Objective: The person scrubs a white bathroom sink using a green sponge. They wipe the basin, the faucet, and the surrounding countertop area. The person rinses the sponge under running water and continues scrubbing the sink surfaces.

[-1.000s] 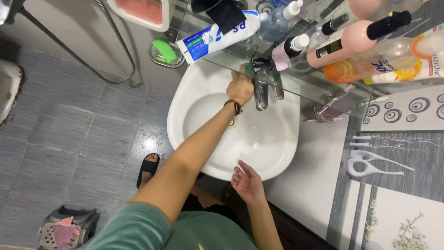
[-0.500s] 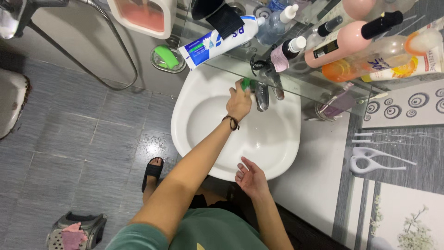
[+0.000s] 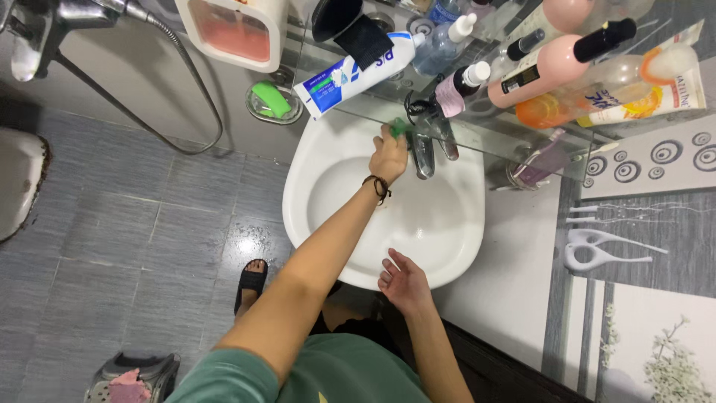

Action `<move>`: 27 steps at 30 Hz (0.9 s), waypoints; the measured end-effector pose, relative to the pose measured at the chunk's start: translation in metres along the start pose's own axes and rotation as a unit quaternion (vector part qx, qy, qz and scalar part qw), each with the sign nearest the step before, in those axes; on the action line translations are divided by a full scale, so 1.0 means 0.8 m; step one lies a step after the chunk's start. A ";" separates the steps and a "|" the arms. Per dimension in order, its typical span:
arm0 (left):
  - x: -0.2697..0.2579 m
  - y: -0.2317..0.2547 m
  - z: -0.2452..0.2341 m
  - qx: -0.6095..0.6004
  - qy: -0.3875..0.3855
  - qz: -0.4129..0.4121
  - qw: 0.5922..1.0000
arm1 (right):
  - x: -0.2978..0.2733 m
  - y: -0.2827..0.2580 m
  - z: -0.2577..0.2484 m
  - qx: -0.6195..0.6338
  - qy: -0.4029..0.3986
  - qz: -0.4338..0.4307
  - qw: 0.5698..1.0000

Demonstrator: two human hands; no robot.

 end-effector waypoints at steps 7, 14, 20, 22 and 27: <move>0.016 0.004 0.008 0.045 0.009 -0.013 0.999 | -0.011 0.010 -0.003 0.011 0.012 -0.017 1.000; 0.016 -0.029 0.014 -0.036 -0.021 0.004 0.999 | 0.006 0.014 -0.026 0.003 0.036 -0.044 0.998; 0.010 -0.113 0.048 -0.250 -0.143 -0.041 0.957 | 0.041 -0.040 -0.016 -0.047 0.002 -0.114 0.992; -0.030 -0.135 0.059 -0.297 -0.250 -0.063 0.919 | 0.049 -0.041 -0.003 -0.069 0.004 -0.101 0.992; -0.103 -0.161 0.038 -0.264 -0.360 -0.101 0.889 | 0.061 -0.041 0.064 -0.030 -0.015 -0.006 0.999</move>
Point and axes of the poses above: each hand's wrist, its own x-axis towards the middle knuckle, its own z-axis out of the palm, y = z × x, the point moved 9 cm from there along x, towards the middle knuckle, and after that the axes turned 10 degrees about -z, right-handed, at the moved point
